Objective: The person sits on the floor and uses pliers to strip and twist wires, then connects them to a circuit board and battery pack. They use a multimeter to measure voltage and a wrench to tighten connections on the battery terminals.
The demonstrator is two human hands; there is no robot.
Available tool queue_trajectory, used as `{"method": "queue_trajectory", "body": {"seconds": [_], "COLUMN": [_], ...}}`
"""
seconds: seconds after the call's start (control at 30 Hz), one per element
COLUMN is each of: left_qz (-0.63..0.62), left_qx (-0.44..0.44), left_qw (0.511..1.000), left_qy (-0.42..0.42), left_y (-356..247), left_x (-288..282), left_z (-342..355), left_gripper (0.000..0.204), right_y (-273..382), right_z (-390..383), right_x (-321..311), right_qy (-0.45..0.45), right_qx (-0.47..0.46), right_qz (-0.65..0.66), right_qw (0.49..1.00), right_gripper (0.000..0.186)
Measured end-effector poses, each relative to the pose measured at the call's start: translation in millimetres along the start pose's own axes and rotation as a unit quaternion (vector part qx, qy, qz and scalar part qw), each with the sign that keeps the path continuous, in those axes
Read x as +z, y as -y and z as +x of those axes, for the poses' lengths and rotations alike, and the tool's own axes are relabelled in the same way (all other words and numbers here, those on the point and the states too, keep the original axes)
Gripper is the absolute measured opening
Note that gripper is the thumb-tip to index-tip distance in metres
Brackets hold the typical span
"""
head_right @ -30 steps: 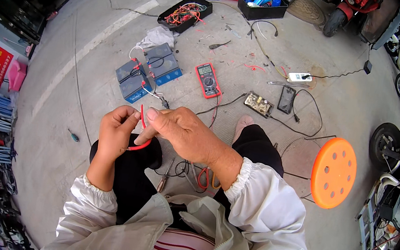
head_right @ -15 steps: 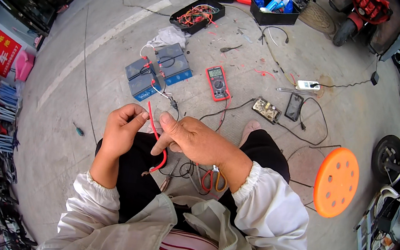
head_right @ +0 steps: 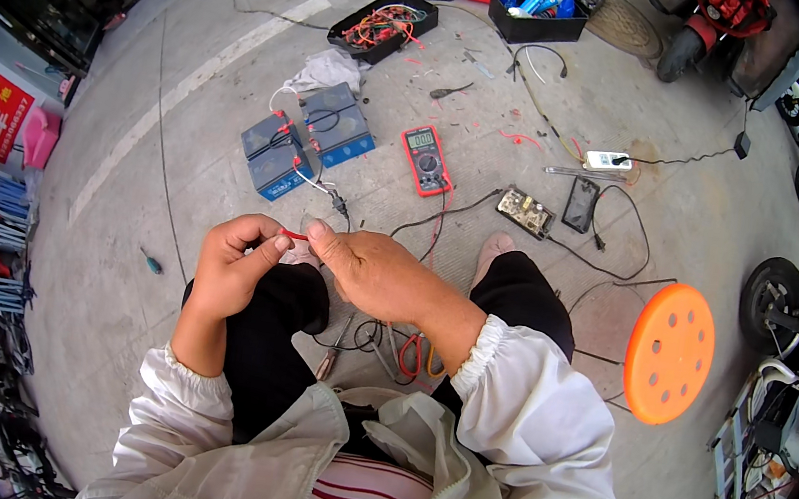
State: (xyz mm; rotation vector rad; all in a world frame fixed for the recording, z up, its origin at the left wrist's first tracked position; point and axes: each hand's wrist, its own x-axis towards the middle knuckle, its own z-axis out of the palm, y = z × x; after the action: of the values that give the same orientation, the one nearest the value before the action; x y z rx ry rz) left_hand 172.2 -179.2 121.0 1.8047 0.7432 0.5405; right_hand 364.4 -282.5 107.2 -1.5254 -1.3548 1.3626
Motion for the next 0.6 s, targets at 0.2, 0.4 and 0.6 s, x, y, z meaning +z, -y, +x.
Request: {"method": "queue_trajectory", "body": {"seconds": [0.2,0.4,0.6], "left_qz": [0.185,-0.003,-0.070], "left_qx": [0.018,-0.029,-0.004], "left_qw": [0.982,0.993,0.979], "left_qy": [0.022,-0.113,-0.190], "left_y": [5,6,2], "left_x": [7,-10,-20], "left_z": [-3,-6,-19], "left_gripper": [0.010,0.016,0.018], "right_y": [9,3,-24], "right_z": [-7,0,-16], "right_x": [-14,-46,-85], "right_qy": [0.014,-0.292,-0.396], "right_qx": [-0.135,-0.081,-0.017], "right_qz": [0.196,0.215,0.211], "right_qw": [0.971,0.928,0.894], "right_gripper": [0.066,0.063,0.044]}}
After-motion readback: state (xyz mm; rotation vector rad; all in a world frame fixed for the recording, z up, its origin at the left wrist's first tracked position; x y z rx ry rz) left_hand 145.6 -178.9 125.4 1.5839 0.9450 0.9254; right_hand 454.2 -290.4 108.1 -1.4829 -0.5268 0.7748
